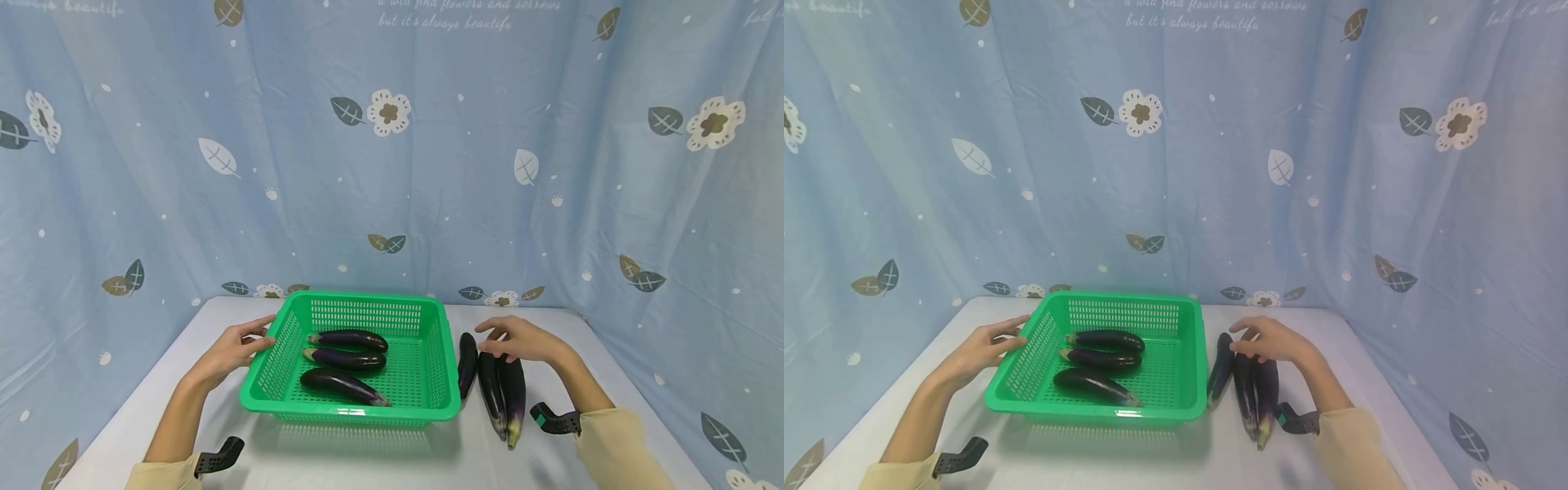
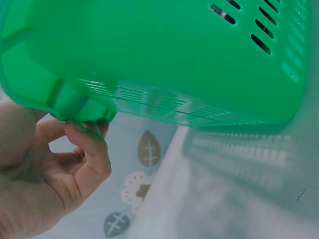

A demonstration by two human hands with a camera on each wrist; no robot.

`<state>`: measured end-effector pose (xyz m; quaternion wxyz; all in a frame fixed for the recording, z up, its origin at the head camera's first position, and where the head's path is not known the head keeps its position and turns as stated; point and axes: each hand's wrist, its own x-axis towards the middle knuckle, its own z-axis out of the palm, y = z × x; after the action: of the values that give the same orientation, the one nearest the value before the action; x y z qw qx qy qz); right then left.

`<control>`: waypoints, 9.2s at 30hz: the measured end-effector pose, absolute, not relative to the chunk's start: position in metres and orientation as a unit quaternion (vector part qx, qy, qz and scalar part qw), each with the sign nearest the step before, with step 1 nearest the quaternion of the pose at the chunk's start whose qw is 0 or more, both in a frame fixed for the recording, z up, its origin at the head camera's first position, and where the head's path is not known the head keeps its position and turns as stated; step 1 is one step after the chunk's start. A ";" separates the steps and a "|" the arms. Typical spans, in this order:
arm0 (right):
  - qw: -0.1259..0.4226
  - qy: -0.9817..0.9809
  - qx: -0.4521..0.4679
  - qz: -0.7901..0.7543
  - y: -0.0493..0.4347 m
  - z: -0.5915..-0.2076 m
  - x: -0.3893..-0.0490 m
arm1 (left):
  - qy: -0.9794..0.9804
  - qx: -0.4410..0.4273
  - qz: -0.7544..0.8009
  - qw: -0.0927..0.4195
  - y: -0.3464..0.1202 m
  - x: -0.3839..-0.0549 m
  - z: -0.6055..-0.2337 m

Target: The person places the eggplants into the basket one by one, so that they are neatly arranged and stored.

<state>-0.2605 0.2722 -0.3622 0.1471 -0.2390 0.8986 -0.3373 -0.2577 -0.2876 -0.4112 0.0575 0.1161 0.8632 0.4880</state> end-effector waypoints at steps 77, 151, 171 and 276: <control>0.136 0.898 0.050 -0.415 0.312 -0.443 -0.233 | 0.860 0.110 0.494 0.065 -0.287 -0.258 -0.412; 0.124 0.894 0.042 -0.429 0.314 -0.428 -0.235 | 0.857 0.114 0.498 0.063 -0.288 -0.259 -0.414; 0.123 0.903 0.004 -0.411 0.307 -0.405 -0.240 | 0.856 0.113 0.501 0.064 -0.287 -0.257 -0.414; 0.102 0.914 -0.209 -0.332 0.146 -0.305 -0.271 | 0.865 0.108 0.488 0.056 -0.283 -0.254 -0.411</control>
<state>-0.2709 0.1463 -0.3047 0.1020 -0.2092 0.9142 -0.3317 -0.2539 -0.2826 -0.4112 0.0558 0.1082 0.8645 0.4877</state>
